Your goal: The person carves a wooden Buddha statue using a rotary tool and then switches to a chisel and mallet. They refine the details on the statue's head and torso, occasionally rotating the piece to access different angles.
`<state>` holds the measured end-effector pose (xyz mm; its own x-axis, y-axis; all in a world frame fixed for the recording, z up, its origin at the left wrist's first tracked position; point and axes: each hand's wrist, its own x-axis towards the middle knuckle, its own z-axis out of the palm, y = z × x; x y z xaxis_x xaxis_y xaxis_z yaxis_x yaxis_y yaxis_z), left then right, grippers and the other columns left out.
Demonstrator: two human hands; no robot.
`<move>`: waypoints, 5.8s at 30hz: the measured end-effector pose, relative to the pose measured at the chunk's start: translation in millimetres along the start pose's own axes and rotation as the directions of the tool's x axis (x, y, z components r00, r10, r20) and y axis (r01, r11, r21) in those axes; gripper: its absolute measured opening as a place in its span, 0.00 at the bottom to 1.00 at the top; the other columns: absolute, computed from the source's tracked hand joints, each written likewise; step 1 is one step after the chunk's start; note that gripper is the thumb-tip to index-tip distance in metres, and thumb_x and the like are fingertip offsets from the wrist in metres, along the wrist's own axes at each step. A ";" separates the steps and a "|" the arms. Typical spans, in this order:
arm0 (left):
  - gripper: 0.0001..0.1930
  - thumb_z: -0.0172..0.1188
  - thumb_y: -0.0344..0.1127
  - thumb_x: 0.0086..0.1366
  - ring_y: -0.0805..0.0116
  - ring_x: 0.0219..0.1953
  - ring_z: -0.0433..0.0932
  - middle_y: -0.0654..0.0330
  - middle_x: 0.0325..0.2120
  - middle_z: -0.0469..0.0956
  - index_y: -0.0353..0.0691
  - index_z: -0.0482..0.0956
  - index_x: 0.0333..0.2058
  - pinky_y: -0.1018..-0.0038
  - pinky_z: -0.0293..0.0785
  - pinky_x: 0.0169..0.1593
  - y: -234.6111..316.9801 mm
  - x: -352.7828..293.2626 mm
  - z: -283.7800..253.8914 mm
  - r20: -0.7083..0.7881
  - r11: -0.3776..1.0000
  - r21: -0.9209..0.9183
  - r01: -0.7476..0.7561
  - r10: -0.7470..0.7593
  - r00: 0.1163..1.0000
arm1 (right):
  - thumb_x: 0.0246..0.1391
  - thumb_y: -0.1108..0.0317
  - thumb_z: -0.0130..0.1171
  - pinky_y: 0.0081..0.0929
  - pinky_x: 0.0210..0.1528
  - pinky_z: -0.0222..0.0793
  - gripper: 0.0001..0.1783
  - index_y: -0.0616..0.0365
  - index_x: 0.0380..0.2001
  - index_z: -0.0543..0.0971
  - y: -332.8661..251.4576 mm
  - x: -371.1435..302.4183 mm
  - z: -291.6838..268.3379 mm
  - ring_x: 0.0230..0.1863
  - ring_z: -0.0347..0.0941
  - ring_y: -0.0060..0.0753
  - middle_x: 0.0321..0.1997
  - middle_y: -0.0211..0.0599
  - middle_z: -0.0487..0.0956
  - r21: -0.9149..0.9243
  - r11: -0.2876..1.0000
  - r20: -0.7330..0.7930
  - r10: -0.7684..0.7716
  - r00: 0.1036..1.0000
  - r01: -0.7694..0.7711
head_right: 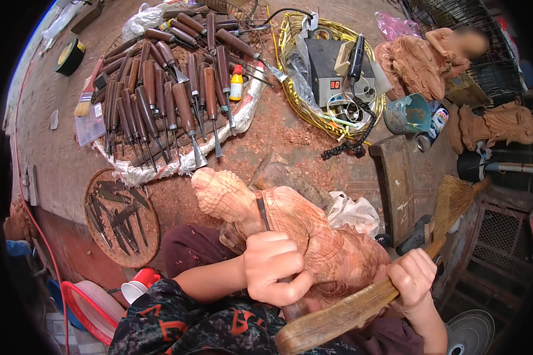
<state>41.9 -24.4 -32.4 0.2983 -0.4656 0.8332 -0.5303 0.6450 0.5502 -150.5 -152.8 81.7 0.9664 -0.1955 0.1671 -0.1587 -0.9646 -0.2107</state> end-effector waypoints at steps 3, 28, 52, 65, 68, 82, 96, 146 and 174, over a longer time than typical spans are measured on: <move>0.20 0.66 0.49 0.52 0.74 0.14 0.59 0.69 0.14 0.57 0.39 0.71 0.24 0.78 0.50 0.17 0.7 4.8 -0.8 -0.039 0.999 -0.053 -0.011 0.009 0.999 | 0.39 0.81 0.62 0.30 0.17 0.57 0.15 0.58 0.30 0.68 -6.1 -0.4 -3.1 0.15 0.64 0.34 0.16 0.33 0.66 0.108 0.994 -0.126 0.019 0.992 -0.005; 0.16 0.64 0.46 0.60 0.78 0.13 0.58 0.71 0.14 0.59 0.39 0.73 0.30 0.81 0.49 0.16 7.0 -7.9 9.5 -0.072 0.990 -0.046 -0.135 0.131 0.989 | 0.40 0.80 0.62 0.29 0.17 0.57 0.16 0.57 0.32 0.67 -1.9 1.9 4.5 0.15 0.64 0.35 0.16 0.34 0.67 0.108 0.994 -0.049 -0.011 0.999 0.016; 0.17 0.63 0.47 0.61 0.74 0.12 0.60 0.67 0.14 0.63 0.37 0.72 0.31 0.77 0.51 0.15 2.4 -1.5 -3.3 -0.269 0.993 -0.119 -0.019 -0.014 0.963 | 0.39 0.80 0.64 0.30 0.18 0.58 0.16 0.57 0.31 0.68 -13.5 11.4 -3.0 0.14 0.62 0.35 0.17 0.35 0.66 0.035 0.999 0.065 0.006 0.998 -0.009; 0.16 0.63 0.44 0.56 0.73 0.16 0.60 0.68 0.16 0.57 0.41 0.68 0.22 0.77 0.55 0.18 3.5 -5.3 1.4 -0.207 1.000 -0.007 -0.029 0.027 0.978 | 0.39 0.82 0.60 0.30 0.19 0.58 0.16 0.58 0.31 0.66 -5.2 8.1 2.0 0.16 0.63 0.35 0.18 0.36 0.66 0.132 0.977 -0.205 -0.137 0.969 0.166; 0.16 0.63 0.45 0.56 0.72 0.16 0.61 0.67 0.17 0.58 0.42 0.68 0.23 0.77 0.56 0.19 1.7 -4.6 2.6 -0.196 1.000 0.004 -0.013 0.014 0.981 | 0.40 0.82 0.59 0.31 0.19 0.60 0.17 0.59 0.33 0.66 -10.3 5.5 -6.1 0.15 0.62 0.36 0.18 0.36 0.66 -0.048 0.998 0.015 -0.032 0.999 0.033; 0.14 0.62 0.46 0.53 0.72 0.18 0.64 0.67 0.17 0.61 0.45 0.69 0.25 0.77 0.57 0.20 0.3 -1.2 10.7 -0.167 0.991 0.121 0.065 -0.044 0.985 | 0.45 0.80 0.58 0.29 0.22 0.58 0.16 0.59 0.36 0.65 2.4 -1.1 0.1 0.18 0.60 0.30 0.20 0.32 0.66 -0.106 0.993 0.027 -0.056 0.998 0.058; 0.09 0.58 0.41 0.55 0.70 0.18 0.66 0.64 0.19 0.63 0.43 0.70 0.25 0.74 0.62 0.20 -1.5 3.7 15.7 -0.242 0.980 0.140 0.140 -0.103 0.965 | 0.46 0.76 0.60 0.35 0.32 0.59 0.13 0.57 0.31 0.66 -3.2 -15.9 4.3 0.26 0.62 0.34 0.26 0.36 0.66 0.208 0.965 -0.100 0.183 0.978 -0.159; 0.23 0.41 0.59 0.70 0.80 0.09 0.52 0.65 0.12 0.58 0.42 0.64 0.38 0.83 0.50 0.11 -35.2 24.0 -57.0 -0.343 0.725 -0.676 0.129 -0.465 0.816 | 0.23 0.75 0.67 0.25 0.32 0.67 0.25 0.67 0.33 0.73 -23.5 -32.3 9.0 0.25 0.71 0.33 0.27 0.38 0.71 0.323 0.822 0.256 0.401 0.880 -0.469; 0.09 0.47 0.36 0.70 0.83 0.09 0.53 0.69 0.10 0.60 0.37 0.70 0.34 0.82 0.47 0.12 -52.1 51.5 -43.0 -0.232 0.707 -0.654 0.269 -0.526 0.818 | 0.53 0.71 0.58 0.18 0.39 0.66 0.27 0.63 0.57 0.68 -15.9 135.3 -58.5 0.34 0.71 0.21 0.37 0.31 0.74 0.080 0.966 -0.003 0.245 0.970 -0.244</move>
<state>119.0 -55.9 -15.8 0.7070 -0.5798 0.4050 0.2248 0.7272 0.6486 -29.1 -174.2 163.9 0.8974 -0.4265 0.1135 -0.3730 -0.8704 -0.3214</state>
